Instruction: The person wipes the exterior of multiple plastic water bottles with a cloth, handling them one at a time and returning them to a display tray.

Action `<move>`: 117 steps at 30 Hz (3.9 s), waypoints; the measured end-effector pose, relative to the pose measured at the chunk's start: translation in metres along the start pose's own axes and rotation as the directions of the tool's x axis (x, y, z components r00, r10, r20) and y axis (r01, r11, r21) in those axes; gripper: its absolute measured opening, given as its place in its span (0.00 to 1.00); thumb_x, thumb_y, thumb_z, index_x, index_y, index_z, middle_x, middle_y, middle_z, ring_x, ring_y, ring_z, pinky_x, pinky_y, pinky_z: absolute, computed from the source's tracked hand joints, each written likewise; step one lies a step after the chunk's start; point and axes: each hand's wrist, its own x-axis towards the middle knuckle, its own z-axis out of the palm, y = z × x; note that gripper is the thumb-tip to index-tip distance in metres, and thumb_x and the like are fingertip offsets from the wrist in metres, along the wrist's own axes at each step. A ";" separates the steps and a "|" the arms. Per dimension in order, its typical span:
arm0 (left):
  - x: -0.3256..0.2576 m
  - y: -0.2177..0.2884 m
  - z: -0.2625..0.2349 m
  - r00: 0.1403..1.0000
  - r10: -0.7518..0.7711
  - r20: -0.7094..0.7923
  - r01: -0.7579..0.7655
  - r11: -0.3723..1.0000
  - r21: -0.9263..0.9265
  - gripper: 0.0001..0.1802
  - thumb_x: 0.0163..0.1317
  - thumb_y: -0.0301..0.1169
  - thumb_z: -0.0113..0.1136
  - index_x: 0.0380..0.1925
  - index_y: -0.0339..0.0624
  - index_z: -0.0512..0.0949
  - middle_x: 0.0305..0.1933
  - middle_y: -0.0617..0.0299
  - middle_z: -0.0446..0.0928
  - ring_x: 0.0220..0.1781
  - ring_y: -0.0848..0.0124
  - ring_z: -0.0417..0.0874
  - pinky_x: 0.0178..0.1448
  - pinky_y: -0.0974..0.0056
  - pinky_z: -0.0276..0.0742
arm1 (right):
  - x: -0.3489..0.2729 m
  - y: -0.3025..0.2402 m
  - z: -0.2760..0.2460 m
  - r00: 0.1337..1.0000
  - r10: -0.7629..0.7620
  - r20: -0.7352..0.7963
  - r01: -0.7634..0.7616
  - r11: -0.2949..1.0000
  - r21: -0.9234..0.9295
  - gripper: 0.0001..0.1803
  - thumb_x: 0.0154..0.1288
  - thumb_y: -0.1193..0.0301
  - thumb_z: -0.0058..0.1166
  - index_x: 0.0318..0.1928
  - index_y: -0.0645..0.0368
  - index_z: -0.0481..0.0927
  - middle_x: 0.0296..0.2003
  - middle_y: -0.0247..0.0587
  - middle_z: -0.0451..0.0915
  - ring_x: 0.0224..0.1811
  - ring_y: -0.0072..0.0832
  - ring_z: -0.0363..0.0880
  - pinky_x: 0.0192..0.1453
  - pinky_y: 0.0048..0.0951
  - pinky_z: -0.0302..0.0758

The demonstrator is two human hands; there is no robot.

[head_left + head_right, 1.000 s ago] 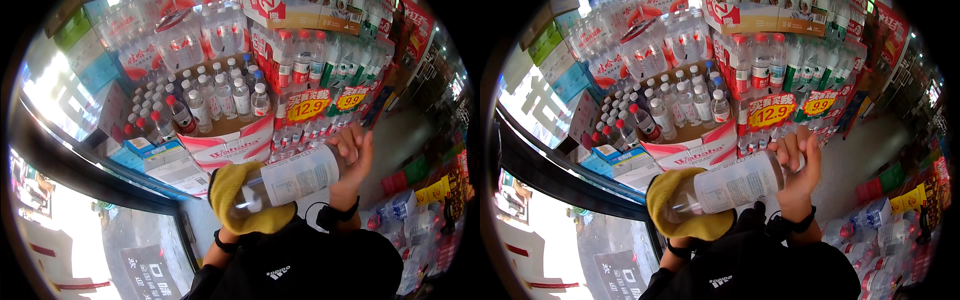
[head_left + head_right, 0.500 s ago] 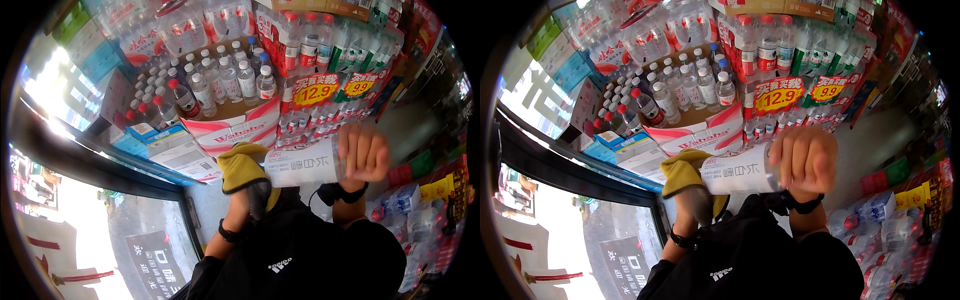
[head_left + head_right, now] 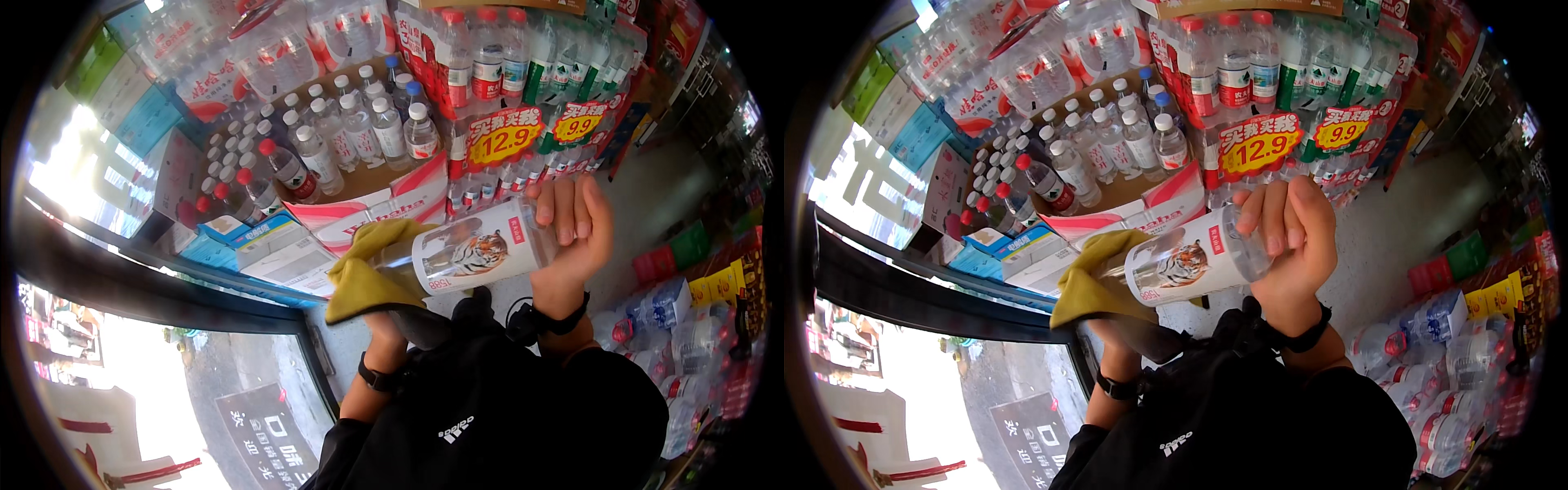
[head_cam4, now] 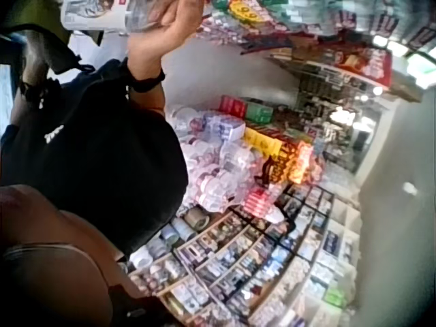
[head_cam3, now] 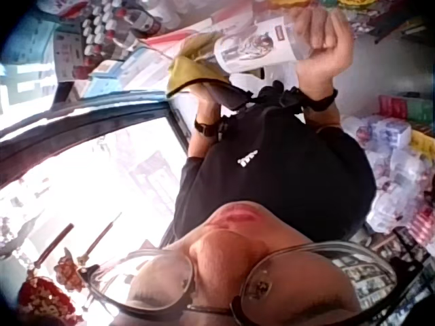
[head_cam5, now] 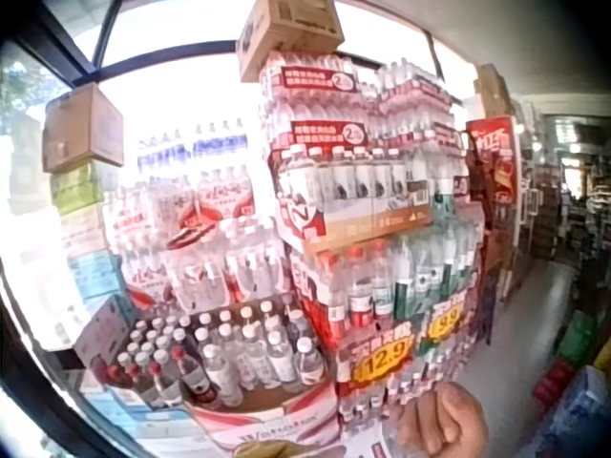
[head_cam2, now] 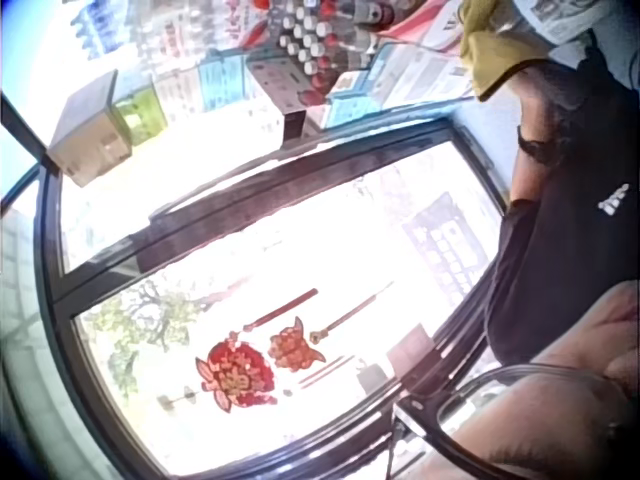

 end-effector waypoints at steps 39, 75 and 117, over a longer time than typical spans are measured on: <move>-0.022 0.046 0.014 0.810 -0.518 0.275 0.581 0.770 -0.264 0.37 0.54 0.35 0.70 0.61 0.34 0.65 0.60 0.52 0.73 0.59 0.63 0.76 0.63 0.58 0.72 | 0.038 0.010 -0.008 0.945 0.321 0.065 -0.318 0.947 -0.052 0.22 0.66 0.64 0.49 0.15 0.46 0.58 0.13 0.25 0.59 0.21 0.20 0.68 0.43 0.29 0.71; 0.102 -0.065 0.013 0.899 0.006 0.437 -0.435 -0.077 0.897 0.33 0.60 0.37 0.62 0.63 0.39 0.64 0.61 0.55 0.73 0.61 0.64 0.74 0.65 0.61 0.69 | 0.278 -0.155 0.006 0.769 -0.473 0.429 0.525 0.851 -0.002 0.19 0.65 0.62 0.46 0.48 0.64 0.77 0.43 0.44 0.77 0.50 0.40 0.78 0.63 0.42 0.71; 0.117 -0.054 0.090 0.993 -0.115 0.029 0.069 0.760 0.646 0.24 0.65 0.34 0.52 0.60 0.38 0.68 0.58 0.54 0.73 0.59 0.62 0.74 0.62 0.64 0.68 | 0.451 -0.036 0.084 0.511 -0.189 0.838 0.839 0.323 -0.438 0.30 0.69 0.56 0.51 0.58 0.66 0.60 0.50 0.52 0.69 0.50 0.33 0.73 0.45 0.34 0.74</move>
